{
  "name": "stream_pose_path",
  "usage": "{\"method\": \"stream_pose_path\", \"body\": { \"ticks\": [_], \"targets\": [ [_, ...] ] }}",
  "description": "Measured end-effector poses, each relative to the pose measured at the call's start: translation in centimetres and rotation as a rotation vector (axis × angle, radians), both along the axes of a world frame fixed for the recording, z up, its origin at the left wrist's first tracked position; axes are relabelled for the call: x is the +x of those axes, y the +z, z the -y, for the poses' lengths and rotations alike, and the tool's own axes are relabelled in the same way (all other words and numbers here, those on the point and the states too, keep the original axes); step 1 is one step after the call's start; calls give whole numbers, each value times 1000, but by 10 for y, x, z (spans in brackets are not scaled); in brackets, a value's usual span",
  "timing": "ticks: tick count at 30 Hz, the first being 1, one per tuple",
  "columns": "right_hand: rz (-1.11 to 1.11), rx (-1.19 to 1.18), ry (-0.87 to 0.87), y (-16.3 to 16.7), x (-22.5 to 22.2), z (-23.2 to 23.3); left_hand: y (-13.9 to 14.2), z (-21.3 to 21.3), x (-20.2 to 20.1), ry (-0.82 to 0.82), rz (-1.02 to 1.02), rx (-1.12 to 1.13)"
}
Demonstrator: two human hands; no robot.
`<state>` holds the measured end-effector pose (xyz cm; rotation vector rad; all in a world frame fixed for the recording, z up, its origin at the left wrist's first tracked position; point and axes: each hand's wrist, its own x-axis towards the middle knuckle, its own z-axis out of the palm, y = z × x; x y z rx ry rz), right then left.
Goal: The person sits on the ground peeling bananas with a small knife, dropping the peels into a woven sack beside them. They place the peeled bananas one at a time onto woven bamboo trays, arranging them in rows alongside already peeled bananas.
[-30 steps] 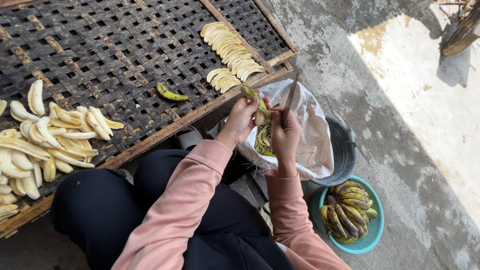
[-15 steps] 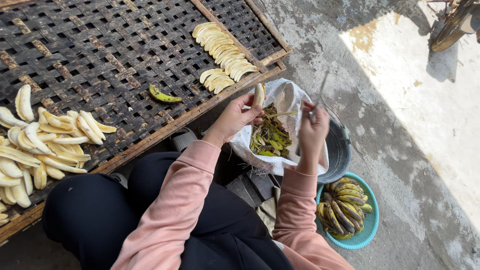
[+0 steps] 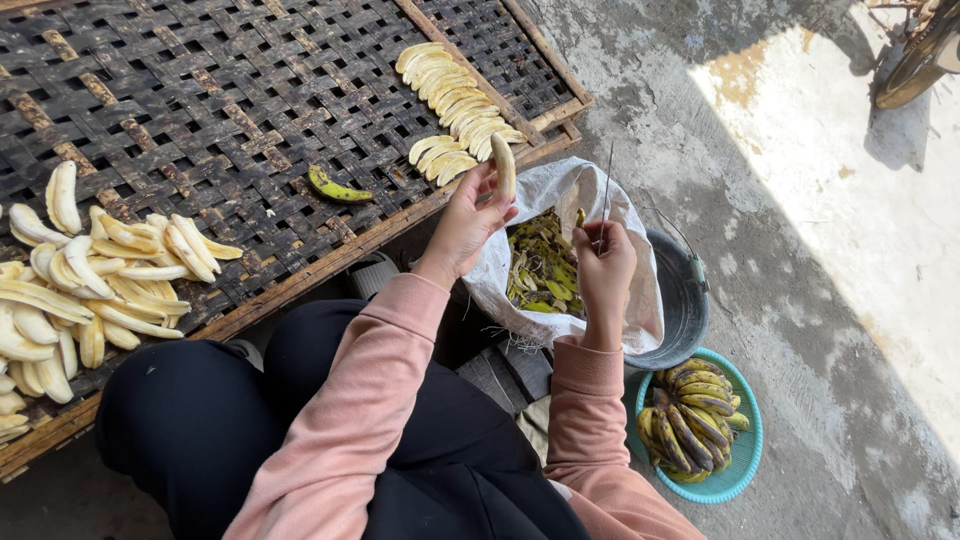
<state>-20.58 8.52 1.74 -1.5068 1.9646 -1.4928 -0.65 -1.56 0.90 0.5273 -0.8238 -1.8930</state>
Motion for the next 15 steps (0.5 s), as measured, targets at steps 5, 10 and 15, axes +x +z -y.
{"method": "stream_pose_path", "body": {
  "ticks": [5,10,15],
  "targets": [
    [349,55,48,3,8,-7,15,-7,9,-28,72,-309],
    [733,-54,245,30,43,-15,17,-3,10,31,-335,49],
    [531,89,367,39,84,-31,-4,9,18,136,-615,147]
  ]
}}
